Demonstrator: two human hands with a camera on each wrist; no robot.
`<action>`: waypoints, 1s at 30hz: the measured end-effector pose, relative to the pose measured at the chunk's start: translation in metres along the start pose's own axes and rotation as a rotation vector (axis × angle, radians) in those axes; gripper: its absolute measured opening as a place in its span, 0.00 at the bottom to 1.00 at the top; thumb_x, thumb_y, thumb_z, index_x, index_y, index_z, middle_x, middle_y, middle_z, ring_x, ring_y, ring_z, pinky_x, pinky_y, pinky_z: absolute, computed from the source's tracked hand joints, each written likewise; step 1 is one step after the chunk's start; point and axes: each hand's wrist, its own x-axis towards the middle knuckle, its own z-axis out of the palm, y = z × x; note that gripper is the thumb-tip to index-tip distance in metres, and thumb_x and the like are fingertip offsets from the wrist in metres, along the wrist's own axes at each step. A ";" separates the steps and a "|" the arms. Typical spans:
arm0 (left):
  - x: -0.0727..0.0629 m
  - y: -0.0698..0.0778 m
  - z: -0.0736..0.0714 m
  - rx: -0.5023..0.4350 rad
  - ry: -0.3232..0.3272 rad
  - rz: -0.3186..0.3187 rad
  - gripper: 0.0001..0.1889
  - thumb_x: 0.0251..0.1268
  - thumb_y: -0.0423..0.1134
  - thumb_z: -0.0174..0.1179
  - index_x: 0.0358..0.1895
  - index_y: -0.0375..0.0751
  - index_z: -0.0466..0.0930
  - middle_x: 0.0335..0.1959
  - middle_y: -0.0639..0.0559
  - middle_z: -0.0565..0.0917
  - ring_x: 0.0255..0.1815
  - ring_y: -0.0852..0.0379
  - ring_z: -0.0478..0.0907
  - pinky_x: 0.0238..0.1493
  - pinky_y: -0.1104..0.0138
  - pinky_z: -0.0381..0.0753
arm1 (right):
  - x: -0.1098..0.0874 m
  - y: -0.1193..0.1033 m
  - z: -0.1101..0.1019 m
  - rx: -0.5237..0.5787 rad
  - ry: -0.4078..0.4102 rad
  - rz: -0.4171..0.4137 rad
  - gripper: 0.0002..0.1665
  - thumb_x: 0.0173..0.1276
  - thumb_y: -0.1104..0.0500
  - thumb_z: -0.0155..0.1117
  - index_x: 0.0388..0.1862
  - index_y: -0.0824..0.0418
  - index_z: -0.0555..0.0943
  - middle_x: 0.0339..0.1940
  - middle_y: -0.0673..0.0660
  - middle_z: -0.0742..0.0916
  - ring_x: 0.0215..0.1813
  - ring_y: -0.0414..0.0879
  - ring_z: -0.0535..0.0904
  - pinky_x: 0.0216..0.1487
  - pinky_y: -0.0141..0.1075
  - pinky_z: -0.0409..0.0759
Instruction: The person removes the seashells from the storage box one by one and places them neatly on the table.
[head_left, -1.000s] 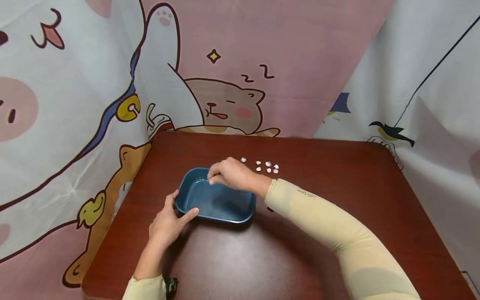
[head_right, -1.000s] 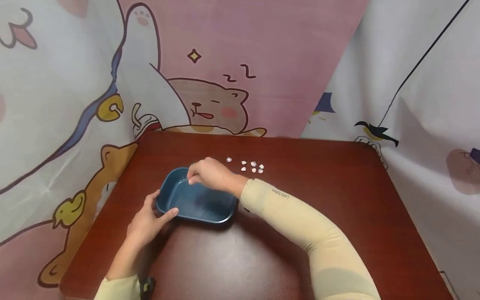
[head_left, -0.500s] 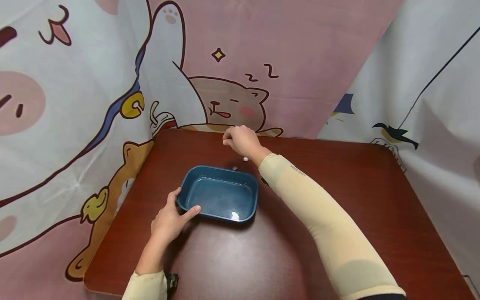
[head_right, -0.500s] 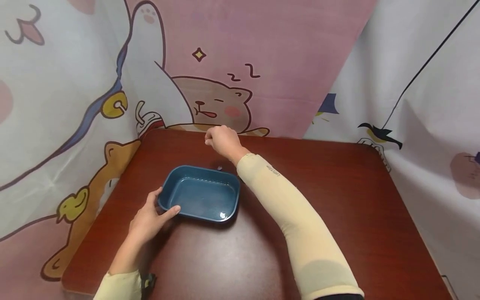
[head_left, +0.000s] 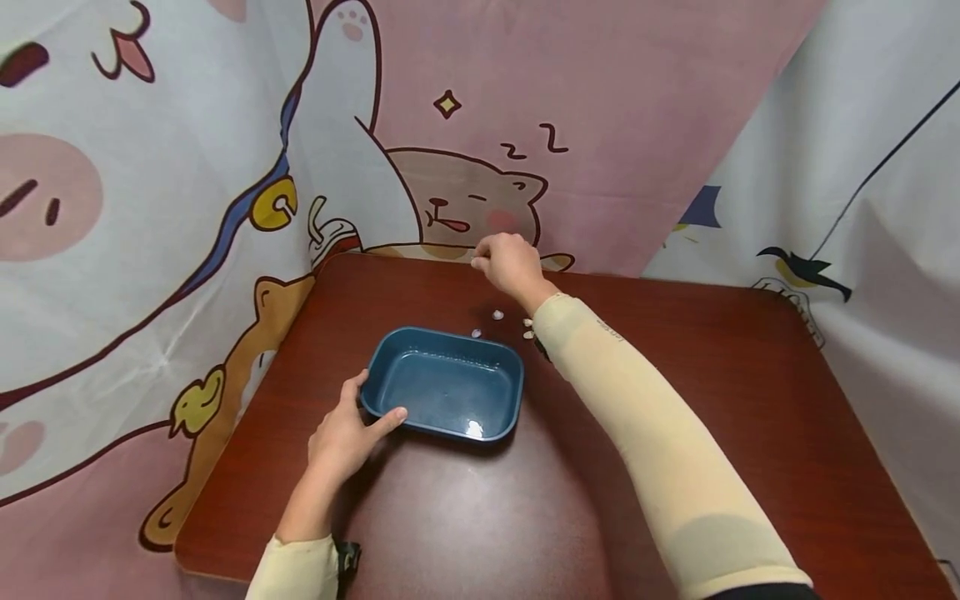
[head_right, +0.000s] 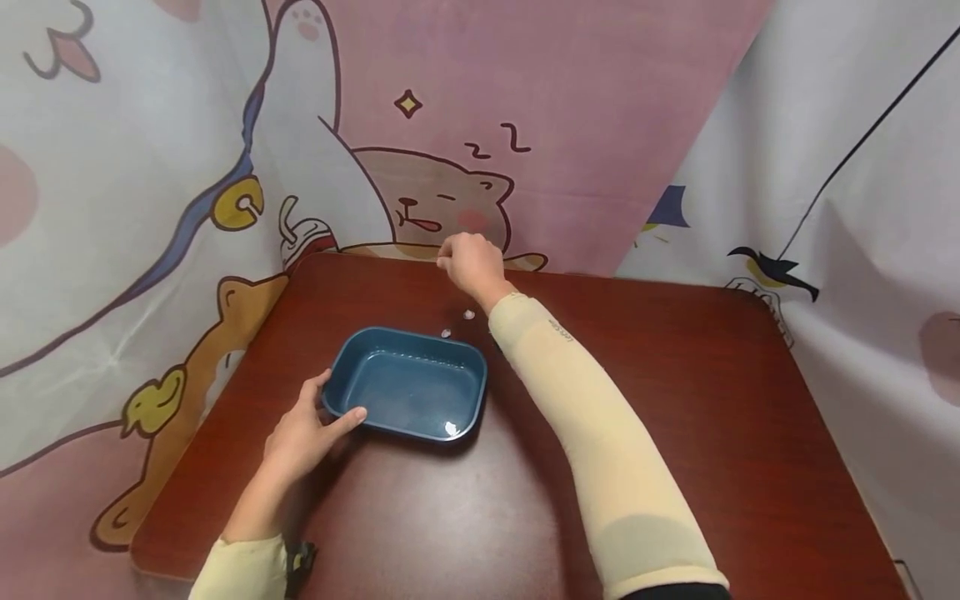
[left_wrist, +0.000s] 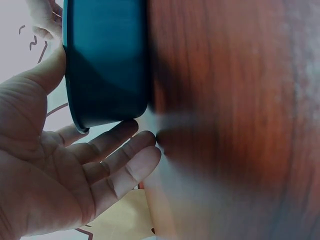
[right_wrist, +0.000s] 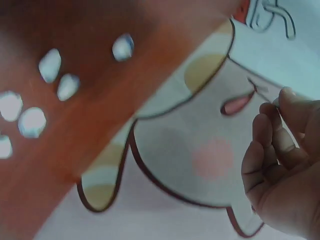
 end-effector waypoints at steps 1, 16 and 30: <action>0.000 0.000 0.000 0.000 -0.001 0.001 0.57 0.61 0.74 0.68 0.87 0.55 0.51 0.72 0.31 0.79 0.57 0.36 0.85 0.43 0.47 0.77 | 0.001 0.003 -0.006 0.016 0.010 0.015 0.12 0.78 0.47 0.69 0.52 0.50 0.91 0.50 0.50 0.93 0.52 0.52 0.87 0.57 0.53 0.83; -0.001 0.004 -0.001 -0.005 -0.007 -0.002 0.56 0.62 0.72 0.69 0.87 0.54 0.51 0.72 0.30 0.79 0.56 0.36 0.86 0.39 0.52 0.76 | -0.005 0.034 -0.025 0.012 -0.110 -0.107 0.11 0.78 0.51 0.70 0.50 0.54 0.92 0.49 0.53 0.94 0.50 0.51 0.87 0.57 0.50 0.83; -0.001 0.005 0.001 -0.006 -0.017 -0.013 0.57 0.62 0.73 0.69 0.87 0.54 0.51 0.72 0.29 0.79 0.58 0.34 0.85 0.44 0.48 0.77 | -0.033 -0.003 0.007 -0.091 -0.215 -0.326 0.06 0.77 0.52 0.71 0.45 0.49 0.92 0.43 0.48 0.94 0.41 0.43 0.87 0.52 0.44 0.86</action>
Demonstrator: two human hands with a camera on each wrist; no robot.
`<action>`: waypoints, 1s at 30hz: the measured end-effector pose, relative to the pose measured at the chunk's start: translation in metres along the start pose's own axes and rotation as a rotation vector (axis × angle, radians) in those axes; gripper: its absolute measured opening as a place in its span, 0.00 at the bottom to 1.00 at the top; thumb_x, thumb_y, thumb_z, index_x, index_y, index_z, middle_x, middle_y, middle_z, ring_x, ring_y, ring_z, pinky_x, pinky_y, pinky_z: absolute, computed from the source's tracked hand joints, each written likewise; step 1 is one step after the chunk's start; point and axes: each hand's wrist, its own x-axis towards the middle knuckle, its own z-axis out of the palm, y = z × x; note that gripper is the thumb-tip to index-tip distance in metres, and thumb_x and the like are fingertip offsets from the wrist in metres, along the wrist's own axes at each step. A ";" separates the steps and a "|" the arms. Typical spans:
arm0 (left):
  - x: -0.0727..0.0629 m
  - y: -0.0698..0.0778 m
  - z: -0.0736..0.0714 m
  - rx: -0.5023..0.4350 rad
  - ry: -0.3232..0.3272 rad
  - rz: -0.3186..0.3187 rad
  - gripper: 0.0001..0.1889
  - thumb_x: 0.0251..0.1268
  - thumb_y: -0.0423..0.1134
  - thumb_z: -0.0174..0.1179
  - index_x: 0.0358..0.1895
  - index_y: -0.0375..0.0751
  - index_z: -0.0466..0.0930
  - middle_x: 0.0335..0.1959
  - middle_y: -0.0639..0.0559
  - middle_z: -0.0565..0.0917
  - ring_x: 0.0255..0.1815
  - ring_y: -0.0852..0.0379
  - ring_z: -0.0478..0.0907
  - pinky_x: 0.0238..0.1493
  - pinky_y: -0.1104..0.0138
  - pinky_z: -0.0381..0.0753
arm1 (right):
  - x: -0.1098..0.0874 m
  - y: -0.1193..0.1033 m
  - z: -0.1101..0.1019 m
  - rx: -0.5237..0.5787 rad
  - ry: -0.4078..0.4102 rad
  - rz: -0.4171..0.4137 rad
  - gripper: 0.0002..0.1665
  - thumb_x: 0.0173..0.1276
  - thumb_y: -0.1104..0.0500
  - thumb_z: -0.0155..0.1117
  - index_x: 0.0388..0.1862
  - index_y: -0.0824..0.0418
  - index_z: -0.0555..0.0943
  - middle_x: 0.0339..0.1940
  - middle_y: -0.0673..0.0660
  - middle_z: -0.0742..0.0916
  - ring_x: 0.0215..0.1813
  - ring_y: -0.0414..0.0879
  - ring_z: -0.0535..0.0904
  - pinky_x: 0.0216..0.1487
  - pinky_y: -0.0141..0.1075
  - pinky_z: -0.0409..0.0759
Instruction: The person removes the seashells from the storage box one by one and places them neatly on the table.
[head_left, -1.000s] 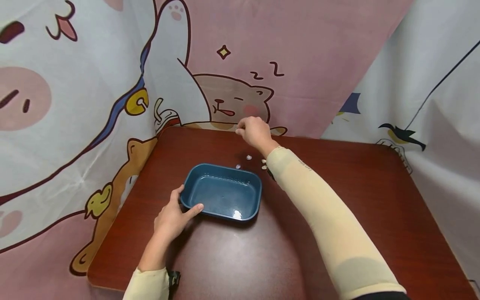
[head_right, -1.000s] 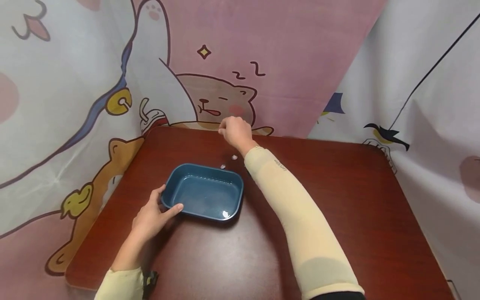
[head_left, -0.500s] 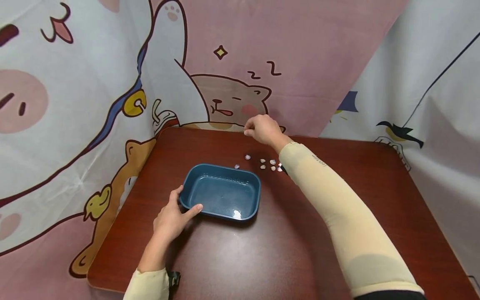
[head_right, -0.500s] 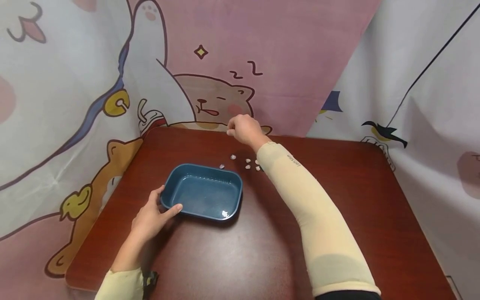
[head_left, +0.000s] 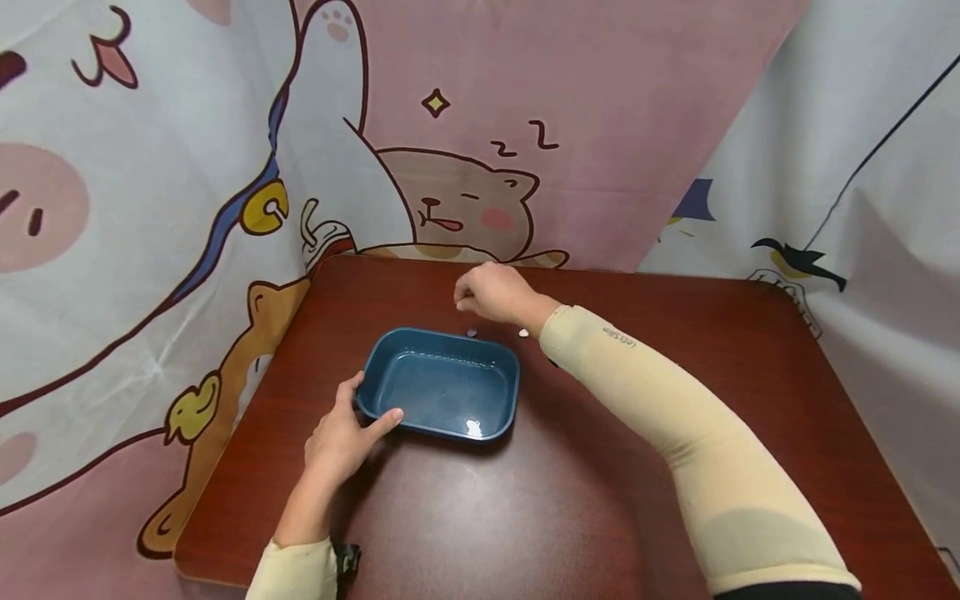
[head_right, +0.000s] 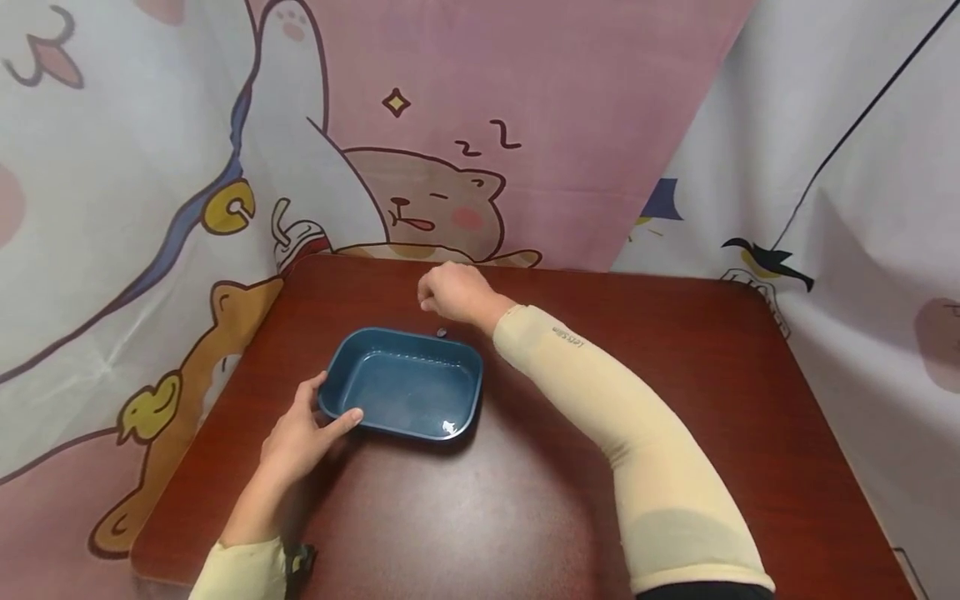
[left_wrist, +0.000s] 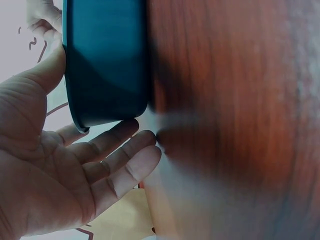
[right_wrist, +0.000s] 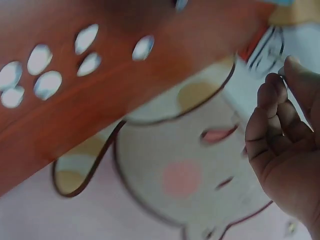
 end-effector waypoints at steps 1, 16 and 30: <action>0.000 -0.001 -0.001 0.000 0.002 0.000 0.57 0.62 0.73 0.69 0.87 0.53 0.51 0.72 0.29 0.79 0.58 0.34 0.85 0.44 0.47 0.77 | 0.001 -0.007 0.005 -0.003 -0.022 -0.022 0.06 0.77 0.53 0.71 0.45 0.49 0.93 0.42 0.47 0.94 0.40 0.43 0.87 0.51 0.43 0.86; 0.001 0.000 0.004 -0.002 0.010 0.008 0.57 0.61 0.73 0.69 0.87 0.54 0.51 0.73 0.31 0.78 0.58 0.35 0.85 0.44 0.48 0.76 | 0.028 0.009 0.062 0.030 -0.122 0.079 0.05 0.76 0.55 0.72 0.38 0.52 0.92 0.35 0.49 0.91 0.32 0.41 0.87 0.50 0.42 0.86; 0.000 0.000 0.003 0.005 0.017 -0.001 0.58 0.59 0.77 0.67 0.86 0.55 0.52 0.73 0.31 0.79 0.54 0.38 0.85 0.40 0.52 0.75 | 0.046 0.010 0.079 0.010 -0.218 0.089 0.14 0.73 0.65 0.70 0.28 0.51 0.93 0.29 0.48 0.90 0.34 0.45 0.78 0.38 0.36 0.78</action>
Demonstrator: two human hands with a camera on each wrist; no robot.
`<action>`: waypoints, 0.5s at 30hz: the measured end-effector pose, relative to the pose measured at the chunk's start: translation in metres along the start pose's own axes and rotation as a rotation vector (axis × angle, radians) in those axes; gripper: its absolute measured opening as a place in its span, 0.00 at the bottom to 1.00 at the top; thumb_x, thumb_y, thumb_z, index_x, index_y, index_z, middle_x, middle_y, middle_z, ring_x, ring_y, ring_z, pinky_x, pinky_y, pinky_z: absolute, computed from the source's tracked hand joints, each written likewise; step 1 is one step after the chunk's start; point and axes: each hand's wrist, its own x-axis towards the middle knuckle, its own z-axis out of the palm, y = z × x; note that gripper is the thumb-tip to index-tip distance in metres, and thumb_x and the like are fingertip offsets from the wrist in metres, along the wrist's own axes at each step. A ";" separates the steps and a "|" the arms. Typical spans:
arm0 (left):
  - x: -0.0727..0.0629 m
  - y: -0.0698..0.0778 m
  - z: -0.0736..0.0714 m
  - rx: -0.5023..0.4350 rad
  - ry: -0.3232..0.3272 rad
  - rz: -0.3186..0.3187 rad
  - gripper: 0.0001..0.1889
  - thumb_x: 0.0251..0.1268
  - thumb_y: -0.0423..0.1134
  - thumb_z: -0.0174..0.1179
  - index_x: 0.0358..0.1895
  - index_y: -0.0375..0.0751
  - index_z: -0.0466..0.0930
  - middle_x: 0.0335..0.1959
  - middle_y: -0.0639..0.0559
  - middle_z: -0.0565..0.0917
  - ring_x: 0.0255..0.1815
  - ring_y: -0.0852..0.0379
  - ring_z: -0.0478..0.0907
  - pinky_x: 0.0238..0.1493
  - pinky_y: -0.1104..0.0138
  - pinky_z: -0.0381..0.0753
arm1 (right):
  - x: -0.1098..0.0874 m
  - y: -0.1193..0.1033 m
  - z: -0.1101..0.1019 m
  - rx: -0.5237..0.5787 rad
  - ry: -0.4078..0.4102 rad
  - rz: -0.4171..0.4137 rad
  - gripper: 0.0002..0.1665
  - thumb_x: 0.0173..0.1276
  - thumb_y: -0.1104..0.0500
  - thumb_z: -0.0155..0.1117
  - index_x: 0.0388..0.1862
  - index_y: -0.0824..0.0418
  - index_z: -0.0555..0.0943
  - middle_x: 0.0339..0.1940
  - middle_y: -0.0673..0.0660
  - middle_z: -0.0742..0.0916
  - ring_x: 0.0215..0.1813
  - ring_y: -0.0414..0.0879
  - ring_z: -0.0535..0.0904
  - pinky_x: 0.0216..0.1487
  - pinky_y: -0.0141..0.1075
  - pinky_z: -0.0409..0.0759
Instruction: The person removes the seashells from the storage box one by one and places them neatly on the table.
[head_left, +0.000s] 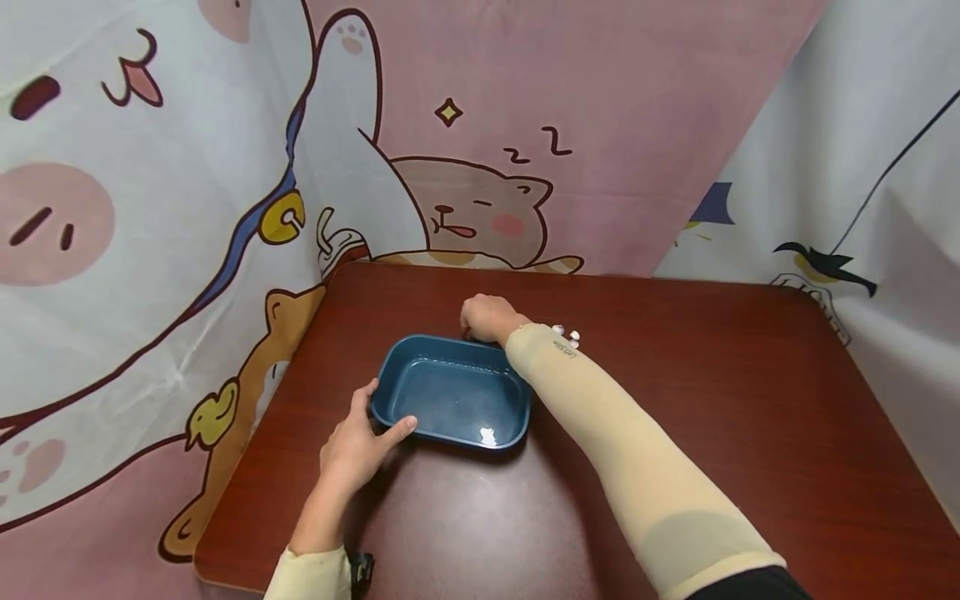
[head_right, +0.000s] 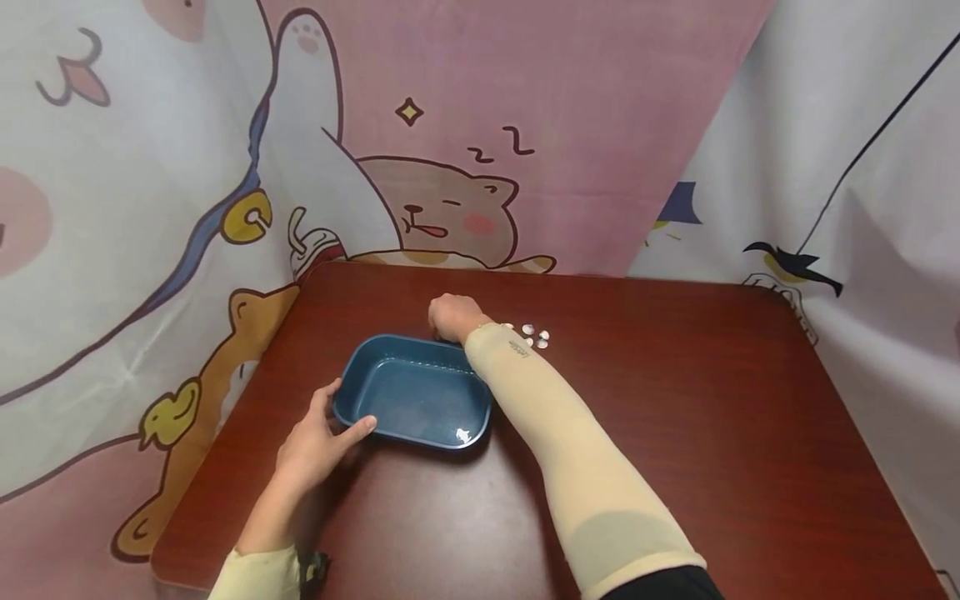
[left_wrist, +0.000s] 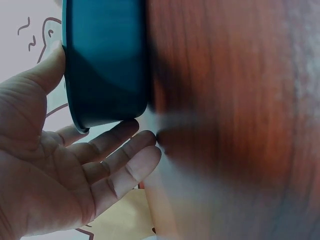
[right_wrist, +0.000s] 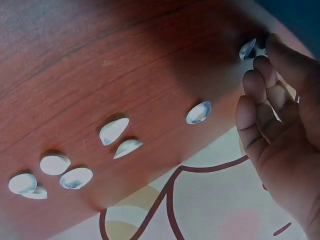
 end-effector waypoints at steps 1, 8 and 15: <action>0.001 0.000 0.001 0.001 -0.001 0.003 0.58 0.60 0.76 0.67 0.86 0.55 0.52 0.73 0.31 0.79 0.54 0.37 0.85 0.40 0.52 0.75 | -0.002 0.001 0.000 0.010 0.005 0.008 0.14 0.74 0.65 0.70 0.30 0.52 0.94 0.30 0.49 0.91 0.35 0.45 0.79 0.39 0.37 0.79; 0.005 0.002 0.002 0.012 -0.004 0.023 0.57 0.61 0.75 0.68 0.87 0.55 0.52 0.73 0.32 0.79 0.54 0.38 0.86 0.39 0.54 0.75 | -0.010 0.009 -0.001 0.046 0.029 -0.008 0.08 0.75 0.59 0.73 0.35 0.51 0.94 0.32 0.49 0.92 0.36 0.45 0.82 0.43 0.39 0.85; 0.004 -0.003 0.002 0.015 -0.001 0.016 0.57 0.61 0.74 0.68 0.87 0.54 0.52 0.73 0.31 0.79 0.49 0.39 0.86 0.35 0.57 0.72 | -0.050 0.030 -0.011 0.202 0.180 -0.045 0.10 0.77 0.50 0.71 0.48 0.53 0.92 0.43 0.50 0.94 0.39 0.42 0.86 0.50 0.42 0.86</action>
